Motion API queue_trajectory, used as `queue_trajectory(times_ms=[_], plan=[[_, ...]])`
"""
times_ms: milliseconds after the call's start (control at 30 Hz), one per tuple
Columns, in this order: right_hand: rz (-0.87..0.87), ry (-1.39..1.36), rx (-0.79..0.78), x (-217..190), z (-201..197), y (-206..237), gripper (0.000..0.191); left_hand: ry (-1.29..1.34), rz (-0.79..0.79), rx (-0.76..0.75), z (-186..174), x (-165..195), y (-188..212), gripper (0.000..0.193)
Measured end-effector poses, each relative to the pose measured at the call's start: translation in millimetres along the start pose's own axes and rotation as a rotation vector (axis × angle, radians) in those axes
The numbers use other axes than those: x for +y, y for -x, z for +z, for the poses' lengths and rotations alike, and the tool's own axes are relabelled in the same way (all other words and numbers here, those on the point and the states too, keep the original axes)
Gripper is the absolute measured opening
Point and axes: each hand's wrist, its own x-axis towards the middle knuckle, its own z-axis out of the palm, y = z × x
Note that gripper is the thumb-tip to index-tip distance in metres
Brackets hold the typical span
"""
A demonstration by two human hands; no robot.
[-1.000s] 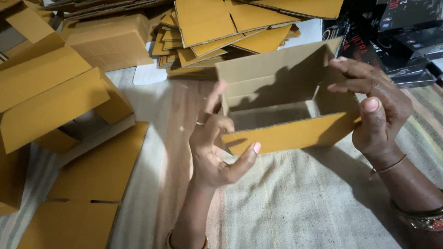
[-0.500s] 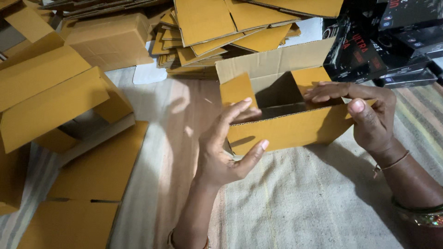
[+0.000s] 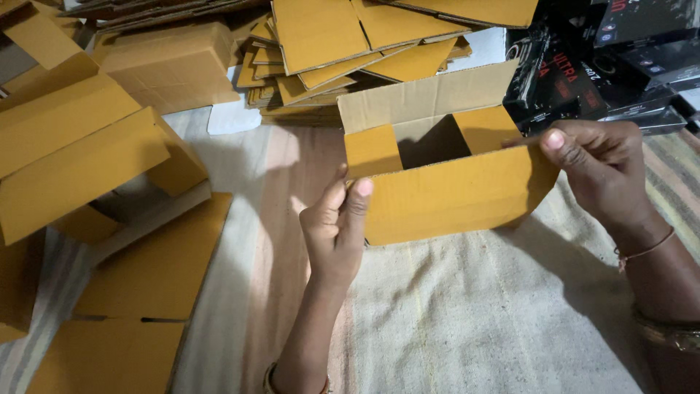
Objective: The person sits on a bed covered with flat cardboard box blanks and folds them into boxes. They pick up a flat blank, fold the side flaps inward, press the base closed, tuck the locking tabs, and set the finished box aside before reaching for the next blank.
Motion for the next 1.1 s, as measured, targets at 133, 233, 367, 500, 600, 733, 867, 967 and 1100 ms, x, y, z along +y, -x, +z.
queue_trajectory(times_ms=[133, 233, 367, 500, 600, 733, 867, 967, 1100], plan=[[0.026, -0.136, 0.004, -5.3, 2.1, -4.9, 0.031, 0.083, -0.059, 0.057, 0.0, -7.8, 2.1, 0.024], [0.125, 0.031, 0.024, -24.4, 12.5, -11.9, 0.027, 0.05, -0.077, 0.119, -2.7, -13.4, 0.0, 0.021], [-0.075, 0.141, 0.042, -44.2, 30.6, -22.9, 0.01, -0.096, -0.012, 0.137, -8.5, -20.4, -7.2, 0.017], [-0.01, 0.169, 0.055, -46.7, 31.9, -30.9, 0.054, -0.193, 0.09, 0.034, -13.8, -23.8, -24.2, 0.041], [0.082, 0.034, -0.015, -43.3, 24.6, -31.1, 0.074, -0.103, -0.081, -0.07, -16.0, -23.0, -35.6, 0.092], [0.098, 0.056, -0.089, -37.8, 22.4, -33.3, 0.076, 0.108, -0.03, -0.248, -9.6, -29.6, -51.0, 0.104], [0.015, 0.085, -0.066, -34.5, 21.5, -31.5, 0.074, 0.148, 0.089, -0.266, -5.2, -39.2, -53.1, 0.088], [0.021, 0.067, -0.059, -31.1, 20.9, -28.1, 0.055, 0.197, 0.061, -0.245, -8.5, -43.8, -49.1, 0.061], [0.002, 0.193, -0.054, -27.8, 21.1, -27.0, 0.03, 0.21, 0.019, -0.23, -8.6, -49.8, -42.6, 0.027]])
